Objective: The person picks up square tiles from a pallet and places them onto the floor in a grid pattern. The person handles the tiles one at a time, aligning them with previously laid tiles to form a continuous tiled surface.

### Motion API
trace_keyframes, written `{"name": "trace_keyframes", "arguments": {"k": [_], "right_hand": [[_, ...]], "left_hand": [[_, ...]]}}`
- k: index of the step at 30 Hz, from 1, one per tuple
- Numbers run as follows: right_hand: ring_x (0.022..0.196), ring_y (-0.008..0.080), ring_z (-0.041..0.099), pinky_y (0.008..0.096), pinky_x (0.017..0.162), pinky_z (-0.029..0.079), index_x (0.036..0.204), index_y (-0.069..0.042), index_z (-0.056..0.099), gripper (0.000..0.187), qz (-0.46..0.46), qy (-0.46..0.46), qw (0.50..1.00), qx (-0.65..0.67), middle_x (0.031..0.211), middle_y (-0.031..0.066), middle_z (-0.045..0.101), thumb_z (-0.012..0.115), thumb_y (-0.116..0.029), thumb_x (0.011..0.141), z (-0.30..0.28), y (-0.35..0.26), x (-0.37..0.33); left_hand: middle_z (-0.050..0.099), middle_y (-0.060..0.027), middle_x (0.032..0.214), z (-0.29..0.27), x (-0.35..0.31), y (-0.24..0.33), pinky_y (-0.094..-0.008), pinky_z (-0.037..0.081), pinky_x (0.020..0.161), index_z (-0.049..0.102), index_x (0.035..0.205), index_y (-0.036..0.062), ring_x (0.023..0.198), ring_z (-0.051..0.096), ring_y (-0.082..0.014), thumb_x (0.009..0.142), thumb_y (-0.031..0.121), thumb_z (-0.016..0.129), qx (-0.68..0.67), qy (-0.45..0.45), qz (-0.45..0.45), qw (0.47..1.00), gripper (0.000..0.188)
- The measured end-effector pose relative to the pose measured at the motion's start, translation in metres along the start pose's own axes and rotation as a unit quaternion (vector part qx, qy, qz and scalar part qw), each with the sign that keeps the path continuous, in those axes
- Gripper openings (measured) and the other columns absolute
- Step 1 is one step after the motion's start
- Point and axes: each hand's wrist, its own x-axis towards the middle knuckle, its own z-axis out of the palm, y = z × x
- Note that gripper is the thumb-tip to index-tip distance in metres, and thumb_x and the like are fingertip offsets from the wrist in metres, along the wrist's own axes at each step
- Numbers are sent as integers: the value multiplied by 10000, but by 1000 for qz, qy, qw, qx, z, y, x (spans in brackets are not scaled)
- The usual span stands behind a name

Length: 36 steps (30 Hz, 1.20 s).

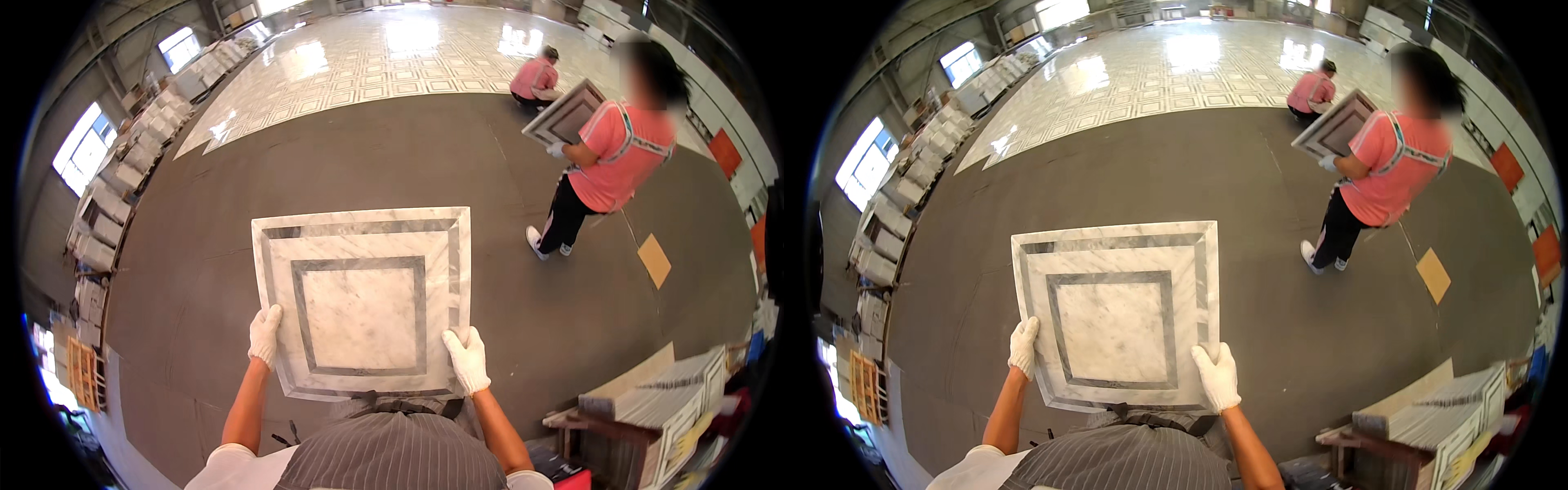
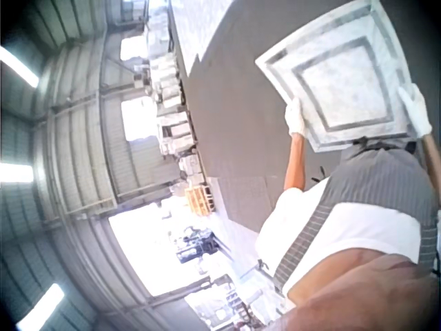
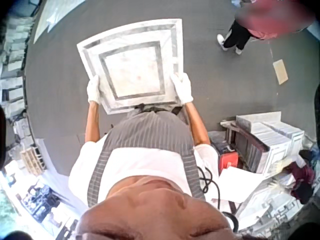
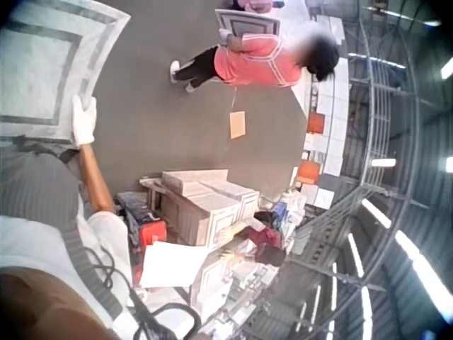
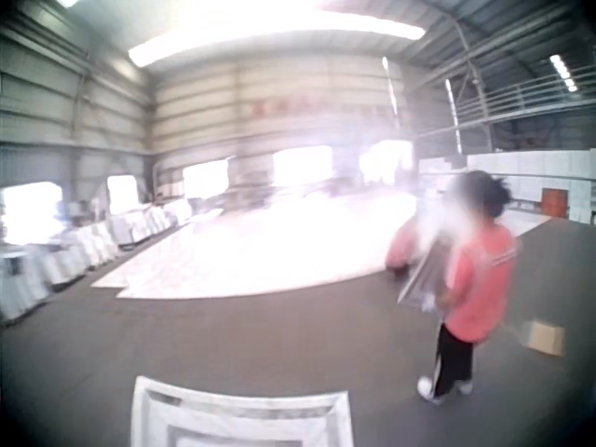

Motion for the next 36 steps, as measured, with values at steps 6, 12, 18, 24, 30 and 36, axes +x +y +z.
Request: {"name": "trace_keyframes", "arguments": {"k": [6,12,18,24,30,36], "right_hand": [[773,139,552,303,737,468,1014,10,621,282,-6,7,1000,18,849,55,626,687,-228,877,-23,9,40],[773,130,534,300,731,461,975,2,606,231,-21,-2,999,31,857,46,610,675,-196,879,-37,-7,109],[726,75,479,251,668,427,990,-13,595,204,-82,15,996,3,827,-11,572,650,-192,910,-39,-54,221],[714,73,490,249,651,432,988,-19,604,206,-25,-1,999,26,821,-14,585,664,-198,906,-28,-105,315],[679,67,475,253,617,419,952,-28,625,200,-19,-107,994,-29,768,-29,558,683,-209,891,16,-139,431],[703,82,495,265,649,435,948,-5,620,220,-20,-248,966,-72,788,-5,584,688,-204,882,56,-183,581]], "left_hand": [[586,33,853,37,9,25,-257,438,732,638,1000,36,788,504,-66,892,386,675,30,2,2,1000,368],[559,44,823,88,37,33,-252,416,732,622,913,64,766,474,-69,876,396,693,10,18,-4,1000,341],[594,27,855,160,135,64,-272,441,766,643,974,47,812,511,-79,876,386,686,-8,7,-8,1000,356],[607,17,869,215,208,133,-270,441,754,642,963,46,802,513,-77,884,391,670,27,14,-16,999,355],[613,17,881,210,253,125,-260,442,732,644,1004,45,772,523,-73,906,364,649,-21,109,-68,991,334],[603,36,885,271,281,134,-255,439,744,639,1030,49,795,522,-69,912,346,647,-105,252,-94,957,320]]}}
